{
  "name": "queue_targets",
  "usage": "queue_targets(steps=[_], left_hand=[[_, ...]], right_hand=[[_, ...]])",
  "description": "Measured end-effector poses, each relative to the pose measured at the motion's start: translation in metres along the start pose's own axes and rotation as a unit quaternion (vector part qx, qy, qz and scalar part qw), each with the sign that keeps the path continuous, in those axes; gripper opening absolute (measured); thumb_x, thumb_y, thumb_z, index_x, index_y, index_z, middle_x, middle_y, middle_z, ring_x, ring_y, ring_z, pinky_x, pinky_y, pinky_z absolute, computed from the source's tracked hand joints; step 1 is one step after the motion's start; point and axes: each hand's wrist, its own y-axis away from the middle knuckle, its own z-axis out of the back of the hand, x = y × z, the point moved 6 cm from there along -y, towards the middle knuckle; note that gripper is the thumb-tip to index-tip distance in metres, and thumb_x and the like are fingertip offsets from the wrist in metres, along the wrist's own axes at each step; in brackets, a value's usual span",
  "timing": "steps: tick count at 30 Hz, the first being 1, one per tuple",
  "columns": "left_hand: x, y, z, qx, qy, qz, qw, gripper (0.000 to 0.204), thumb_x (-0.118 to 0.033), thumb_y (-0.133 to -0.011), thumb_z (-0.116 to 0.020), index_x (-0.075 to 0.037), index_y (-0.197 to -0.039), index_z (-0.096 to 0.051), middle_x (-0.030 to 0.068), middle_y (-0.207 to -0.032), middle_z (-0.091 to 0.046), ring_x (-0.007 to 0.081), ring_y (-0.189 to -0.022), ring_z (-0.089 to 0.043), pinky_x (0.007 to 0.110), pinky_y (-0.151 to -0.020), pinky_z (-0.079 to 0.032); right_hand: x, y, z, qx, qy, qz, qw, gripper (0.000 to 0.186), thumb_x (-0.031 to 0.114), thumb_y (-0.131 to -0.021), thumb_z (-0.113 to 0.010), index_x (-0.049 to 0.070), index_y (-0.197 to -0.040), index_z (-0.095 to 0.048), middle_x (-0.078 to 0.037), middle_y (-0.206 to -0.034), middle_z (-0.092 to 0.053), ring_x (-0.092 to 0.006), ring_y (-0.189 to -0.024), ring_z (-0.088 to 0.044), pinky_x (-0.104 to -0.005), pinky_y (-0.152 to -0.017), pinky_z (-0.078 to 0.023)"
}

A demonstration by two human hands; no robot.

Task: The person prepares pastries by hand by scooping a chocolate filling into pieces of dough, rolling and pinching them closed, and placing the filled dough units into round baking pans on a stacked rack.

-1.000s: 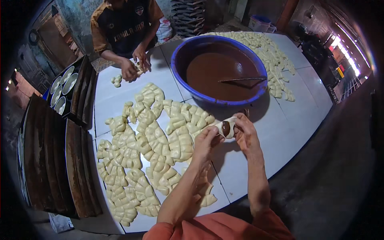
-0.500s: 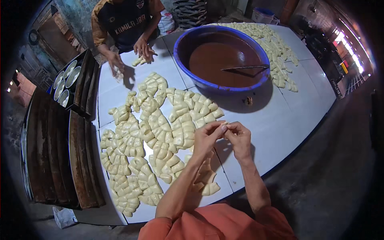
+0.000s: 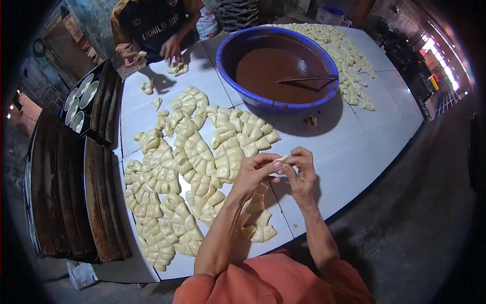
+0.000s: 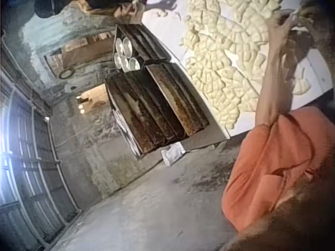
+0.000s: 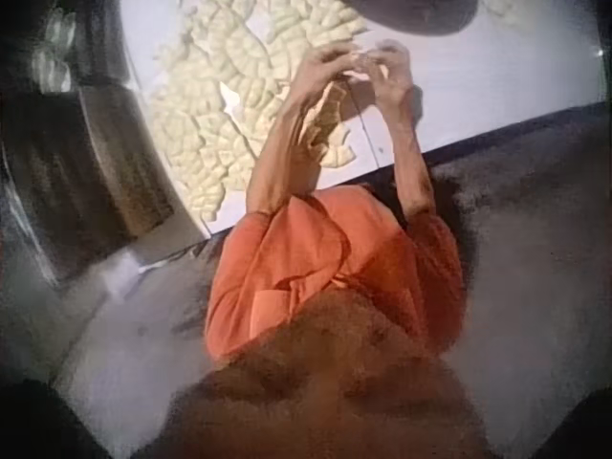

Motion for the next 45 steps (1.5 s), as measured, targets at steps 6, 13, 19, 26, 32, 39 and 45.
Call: queue_targets(steps=[6, 13, 19, 26, 32, 39, 45], left_hand=[[0.011, 0.006, -0.010, 0.031, 0.021, 0.001, 0.999, 0.028, -0.011, -0.095, -0.062, 0.001, -0.120, -0.063, 0.0035, -0.094, -0.065, 0.0056, -0.079, -0.060, 0.023, -0.067, -0.055], [0.020, 0.010, -0.002, -0.042, -0.083, 0.017, 0.996, 0.023, -0.019, -0.094, -0.065, 0.003, -0.102, -0.069, -0.0007, -0.080, -0.064, 0.0050, -0.069, -0.057, 0.021, -0.063, -0.050], [0.034, 0.019, 0.003, -0.027, -0.144, 0.104, 0.984, 0.039, -0.031, -0.100, -0.054, 0.002, -0.117, -0.065, 0.0051, -0.083, -0.066, 0.0093, -0.070, -0.061, 0.024, -0.065, -0.051], [-0.004, 0.070, 0.054, -0.201, -0.511, -0.073, 0.832, 0.044, -0.025, -0.088, -0.068, -0.008, -0.127, -0.060, 0.0166, -0.109, -0.069, 0.0294, -0.097, -0.067, 0.037, -0.080, -0.052], [0.022, 0.082, 0.036, -0.148, -0.668, -0.143, 0.715, 0.057, -0.027, -0.077, -0.075, -0.020, -0.131, -0.057, 0.0149, -0.145, -0.039, 0.0390, -0.130, -0.037, 0.052, -0.097, -0.038], [0.030, 0.074, 0.041, -0.088, -0.739, -0.084, 0.663, 0.063, -0.030, -0.077, -0.076, -0.029, -0.135, -0.053, 0.0161, -0.153, -0.030, 0.0403, -0.139, -0.027, 0.060, -0.099, -0.034], [0.032, 0.072, 0.032, -0.114, -0.723, -0.100, 0.674, 0.053, -0.032, -0.080, -0.073, -0.023, -0.129, -0.056, 0.0185, -0.152, -0.032, 0.0405, -0.140, -0.026, 0.059, -0.101, -0.030]], right_hand=[[-0.001, 0.008, 0.004, -0.106, 0.211, 0.058, 0.970, 0.017, 0.011, -0.088, -0.071, 0.002, -0.094, -0.058, -0.009, -0.081, -0.062, -0.0196, -0.065, -0.058, -0.0324, -0.061, -0.049], [0.008, 0.009, 0.008, 0.001, 0.225, -0.059, 0.973, 0.025, 0.014, -0.085, -0.073, 0.000, -0.104, -0.063, -0.015, -0.100, -0.065, -0.0242, -0.078, -0.065, -0.0337, -0.066, -0.051], [0.009, 0.045, 0.014, 0.133, 0.211, -0.115, 0.962, 0.031, 0.009, -0.083, -0.073, 0.005, -0.113, -0.065, -0.015, -0.109, -0.065, -0.0292, -0.096, -0.065, -0.0366, -0.078, -0.053], [0.001, 0.061, 0.013, 0.072, 0.455, -0.043, 0.887, 0.025, 0.022, -0.084, -0.070, 0.007, -0.104, -0.067, -0.008, -0.101, -0.066, -0.0287, -0.093, -0.063, -0.0408, -0.082, -0.047], [0.001, 0.044, -0.056, 0.179, 0.529, -0.047, 0.828, 0.028, 0.032, -0.082, -0.070, 0.006, -0.091, -0.066, -0.009, -0.092, -0.063, -0.0277, -0.086, -0.060, -0.0388, -0.074, -0.044], [-0.023, 0.050, -0.041, 0.236, 0.345, -0.255, 0.872, 0.018, 0.021, -0.082, -0.065, 0.004, -0.080, -0.058, -0.009, -0.077, -0.065, -0.0248, -0.066, -0.063, -0.0372, -0.060, -0.046], [0.010, 0.036, 0.027, -0.055, -0.071, -0.354, 0.931, 0.032, 0.007, -0.087, -0.064, 0.003, -0.116, -0.051, -0.011, -0.094, -0.069, -0.0104, -0.077, -0.063, -0.0235, -0.068, -0.049]])
